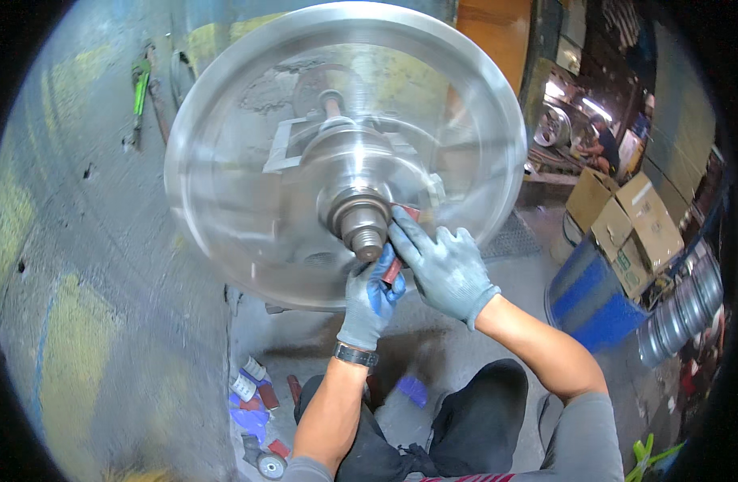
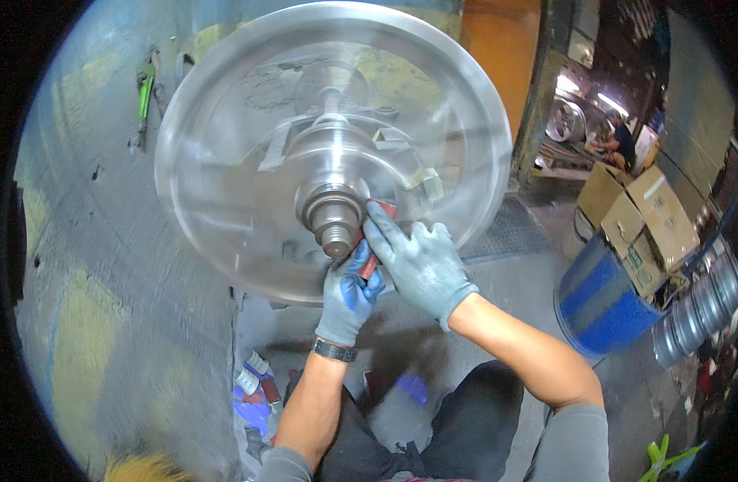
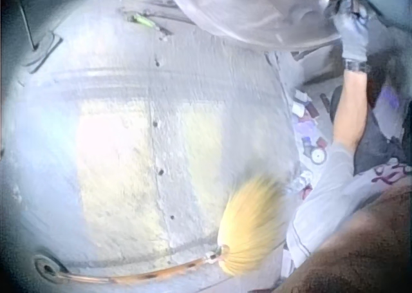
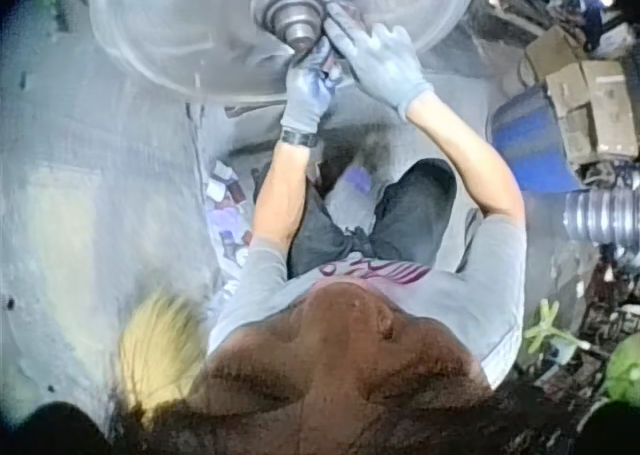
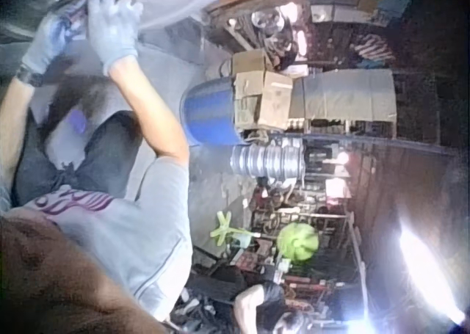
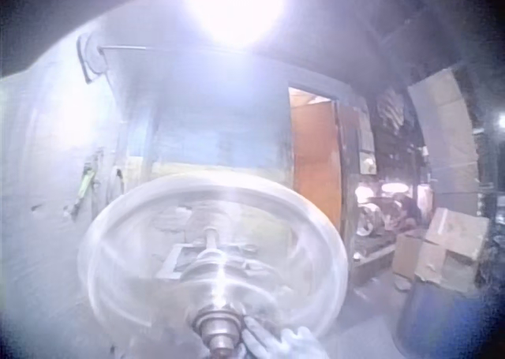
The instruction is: The person uses a red sanding block to manually polish the central hub of a spinning metal wheel. They hold the block against the rotating surface with both hands, adjusting their grip and angle to smooth the metal.
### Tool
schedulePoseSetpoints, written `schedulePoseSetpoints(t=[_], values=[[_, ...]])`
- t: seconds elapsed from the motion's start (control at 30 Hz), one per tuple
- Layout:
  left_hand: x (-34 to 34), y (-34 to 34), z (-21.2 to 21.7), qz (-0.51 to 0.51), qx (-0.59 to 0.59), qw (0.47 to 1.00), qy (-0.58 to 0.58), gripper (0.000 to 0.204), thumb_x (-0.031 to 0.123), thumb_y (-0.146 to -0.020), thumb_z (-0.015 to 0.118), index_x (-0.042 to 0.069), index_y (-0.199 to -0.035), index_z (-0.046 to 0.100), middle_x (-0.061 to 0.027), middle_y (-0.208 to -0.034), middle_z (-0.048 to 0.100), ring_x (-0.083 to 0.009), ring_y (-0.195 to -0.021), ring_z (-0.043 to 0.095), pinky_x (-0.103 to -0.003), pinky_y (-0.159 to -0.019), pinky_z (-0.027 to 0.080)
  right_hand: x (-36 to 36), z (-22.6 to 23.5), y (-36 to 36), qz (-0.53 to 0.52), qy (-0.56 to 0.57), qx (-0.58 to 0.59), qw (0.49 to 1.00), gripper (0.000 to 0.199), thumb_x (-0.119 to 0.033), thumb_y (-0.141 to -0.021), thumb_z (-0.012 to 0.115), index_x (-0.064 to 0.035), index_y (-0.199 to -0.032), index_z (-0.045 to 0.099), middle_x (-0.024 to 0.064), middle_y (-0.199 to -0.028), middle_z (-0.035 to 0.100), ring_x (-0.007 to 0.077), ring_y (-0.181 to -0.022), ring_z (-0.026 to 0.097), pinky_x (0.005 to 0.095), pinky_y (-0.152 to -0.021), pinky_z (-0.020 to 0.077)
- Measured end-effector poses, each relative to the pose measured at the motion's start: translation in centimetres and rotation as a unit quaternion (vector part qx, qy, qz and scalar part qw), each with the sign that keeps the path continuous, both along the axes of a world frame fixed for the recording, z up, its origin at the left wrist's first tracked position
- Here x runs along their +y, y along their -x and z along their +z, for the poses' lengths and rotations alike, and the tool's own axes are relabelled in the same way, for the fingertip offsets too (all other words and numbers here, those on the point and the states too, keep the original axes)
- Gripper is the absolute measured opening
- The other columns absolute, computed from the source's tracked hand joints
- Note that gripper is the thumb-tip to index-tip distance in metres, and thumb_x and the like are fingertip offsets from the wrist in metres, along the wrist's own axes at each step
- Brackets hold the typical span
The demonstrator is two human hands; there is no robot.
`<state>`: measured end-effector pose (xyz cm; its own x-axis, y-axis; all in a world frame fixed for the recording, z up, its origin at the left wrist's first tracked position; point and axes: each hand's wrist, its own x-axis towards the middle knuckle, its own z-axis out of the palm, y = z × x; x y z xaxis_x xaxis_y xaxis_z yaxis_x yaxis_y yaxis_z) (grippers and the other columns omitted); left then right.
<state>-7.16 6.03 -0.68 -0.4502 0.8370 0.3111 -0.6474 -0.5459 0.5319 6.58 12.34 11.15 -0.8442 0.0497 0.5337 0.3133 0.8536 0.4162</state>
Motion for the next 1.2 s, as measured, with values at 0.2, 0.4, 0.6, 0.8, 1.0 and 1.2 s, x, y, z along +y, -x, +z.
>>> schedulePoseSetpoints(t=[0.2, 0.4, 0.6, 0.8, 1.0, 1.2], values=[[-0.2, -0.6, 1.3, -0.017, -0.079, 0.995, 0.058, 0.022, 0.02, -0.105, 0.066, 0.004, -0.12, 0.068, -0.0013, -0.104, 0.065, -0.0097, -0.083, 0.063, -0.023, -0.065, 0.053, 0.3, -0.8, 0.0, -0.002, 0.002, 0.016, 1.0, 0.058, -0.018, -0.079, 0.07, -0.0091, -0.137, 0.065, 0.0119, -0.156, 0.055, 0.0267, -0.076, 0.065, 0.0416, -0.066, 0.0484], [1.1, 0.9, -2.2, 0.083, 0.123, 0.988, 0.053, 0.045, 0.026, -0.109, 0.057, 0.008, -0.15, 0.052, -0.0076, -0.134, 0.064, -0.0175, -0.114, 0.067, -0.032, -0.089, 0.06, -0.2, -1.0, 0.7, -0.011, 0.008, 0.017, 1.0, 0.044, -0.02, -0.087, 0.064, -0.0132, -0.13, 0.068, 0.0091, -0.156, 0.053, 0.0248, -0.083, 0.068, 0.0405, -0.071, 0.0505], [0.0, 0.0, -0.2, -0.036, -0.033, 0.998, 0.04, 0.043, 0.027, -0.11, 0.056, 0.007, -0.148, 0.054, -0.0073, -0.133, 0.064, -0.0172, -0.113, 0.067, -0.032, -0.088, 0.06, 0.0, -0.9, 0.2, -0.008, 0.0, 0.005, 1.0, 0.054, -0.018, -0.082, 0.068, -0.008, -0.134, 0.067, 0.0125, -0.156, 0.054, 0.0269, -0.077, 0.066, 0.042, -0.067, 0.0496], [-0.7, -1.1, 2.0, -0.007, -0.095, 0.993, 0.068, 0.026, 0.018, -0.104, 0.067, 0.005, -0.126, 0.066, -0.0015, -0.11, 0.066, -0.0082, -0.083, 0.062, -0.023, -0.063, 0.05, -0.1, -1.2, 0.2, -0.012, 0.007, -0.003, 1.0, 0.057, -0.018, -0.08, 0.069, -0.0078, -0.137, 0.066, 0.013, -0.158, 0.052, 0.027, -0.077, 0.066, 0.0415, -0.068, 0.0496], [-0.3, -0.9, 1.4, -0.01, -0.085, 0.994, 0.062, 0.022, 0.017, -0.103, 0.069, 0.006, -0.123, 0.067, 0.0001, -0.098, 0.065, -0.0069, -0.074, 0.057, -0.022, -0.057, 0.044, -0.2, -1.3, 0.1, -0.04, -0.007, -0.017, 0.999, 0.051, -0.019, -0.086, 0.064, -0.0121, -0.136, 0.066, 0.0097, -0.161, 0.048, 0.0257, -0.078, 0.067, 0.0413, -0.065, 0.0503], [-0.9, -1.0, 2.1, -0.015, -0.088, 0.993, 0.077, 0.024, 0.018, -0.103, 0.07, 0.006, -0.123, 0.067, -0.0006, -0.098, 0.066, -0.0069, -0.073, 0.058, -0.022, -0.057, 0.043, 0.0, -1.5, 0.0, -0.033, 0.003, -0.019, 0.999, 0.054, -0.019, -0.086, 0.064, -0.0109, -0.14, 0.063, 0.0102, -0.161, 0.049, 0.0257, -0.076, 0.066, 0.0416, -0.065, 0.0499]])
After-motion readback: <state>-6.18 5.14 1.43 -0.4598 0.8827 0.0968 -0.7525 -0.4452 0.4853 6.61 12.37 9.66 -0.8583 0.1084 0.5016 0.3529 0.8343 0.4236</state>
